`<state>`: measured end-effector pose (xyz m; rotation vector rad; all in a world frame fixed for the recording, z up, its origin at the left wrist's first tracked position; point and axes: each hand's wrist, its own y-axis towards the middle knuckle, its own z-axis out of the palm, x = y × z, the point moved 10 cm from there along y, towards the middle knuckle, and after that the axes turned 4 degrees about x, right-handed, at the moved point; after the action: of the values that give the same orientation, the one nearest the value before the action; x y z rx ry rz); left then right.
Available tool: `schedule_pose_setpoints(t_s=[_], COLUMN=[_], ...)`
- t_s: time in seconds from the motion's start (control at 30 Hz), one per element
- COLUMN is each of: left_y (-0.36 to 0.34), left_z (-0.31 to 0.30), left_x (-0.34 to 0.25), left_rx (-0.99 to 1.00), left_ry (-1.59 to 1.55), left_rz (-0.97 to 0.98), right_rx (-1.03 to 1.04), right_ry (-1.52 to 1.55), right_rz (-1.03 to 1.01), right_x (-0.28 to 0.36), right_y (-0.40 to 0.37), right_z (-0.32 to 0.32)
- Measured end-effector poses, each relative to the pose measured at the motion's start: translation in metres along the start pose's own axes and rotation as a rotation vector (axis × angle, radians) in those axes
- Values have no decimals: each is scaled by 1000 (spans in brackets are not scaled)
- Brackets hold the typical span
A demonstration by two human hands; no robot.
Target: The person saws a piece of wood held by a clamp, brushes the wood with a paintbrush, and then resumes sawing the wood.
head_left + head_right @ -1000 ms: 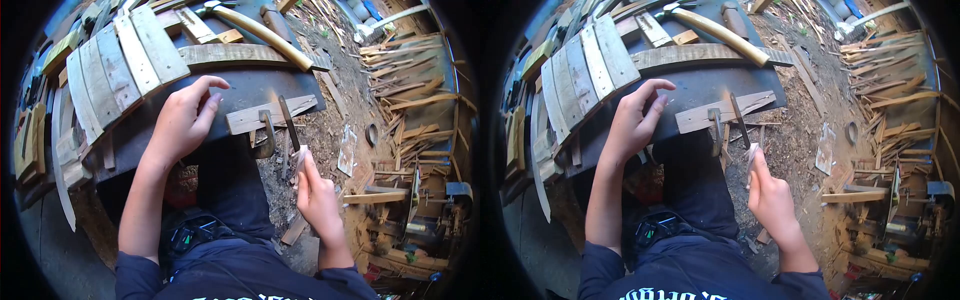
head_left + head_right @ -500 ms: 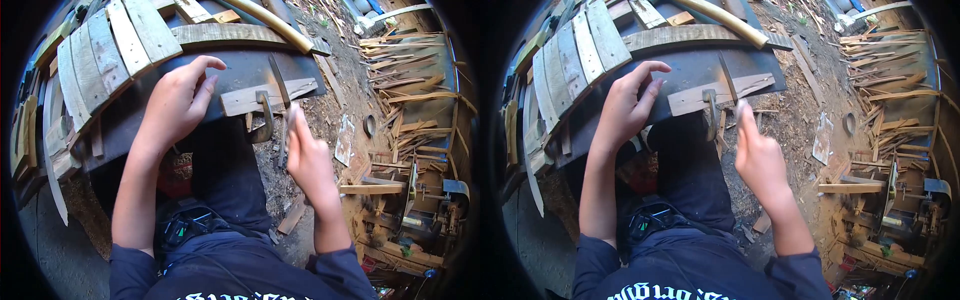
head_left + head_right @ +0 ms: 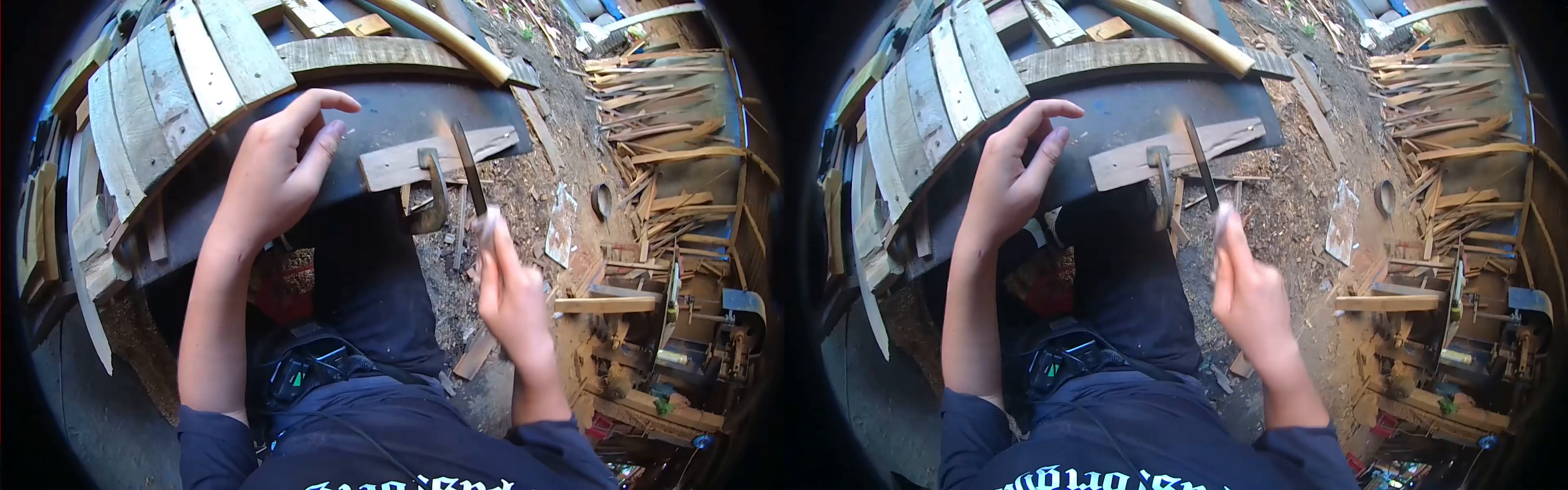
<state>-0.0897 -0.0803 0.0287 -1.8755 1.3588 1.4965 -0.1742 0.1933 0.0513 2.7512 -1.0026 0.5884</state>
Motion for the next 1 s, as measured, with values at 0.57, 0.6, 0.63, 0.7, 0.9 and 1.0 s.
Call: schedule_pose_setpoints(t_s=[0.57,0.6,0.63,0.7,0.9,1.0], left_y=[1,1,0,-2,0,-1], left_z=[8,7,5,3,9,6], left_x=[-3,-2,0,0,-3,-1], left_rx=[15,15,17,29,17,29], left_ry=[128,107,88,52,139,73], left_rz=[10,11,7,-12,1,-7], right_rx=[-7,-25,-38,-54,-8,-24], right_ry=[-111,-112,-109,-4,-49,-99], right_rz=[-39,-38,-35,-7,-19,-19], right_x=[1,-1,-2,-5,1,0], right_y=[42,39,34,-5,26,29], right_z=[11,11,14,10,8,14])
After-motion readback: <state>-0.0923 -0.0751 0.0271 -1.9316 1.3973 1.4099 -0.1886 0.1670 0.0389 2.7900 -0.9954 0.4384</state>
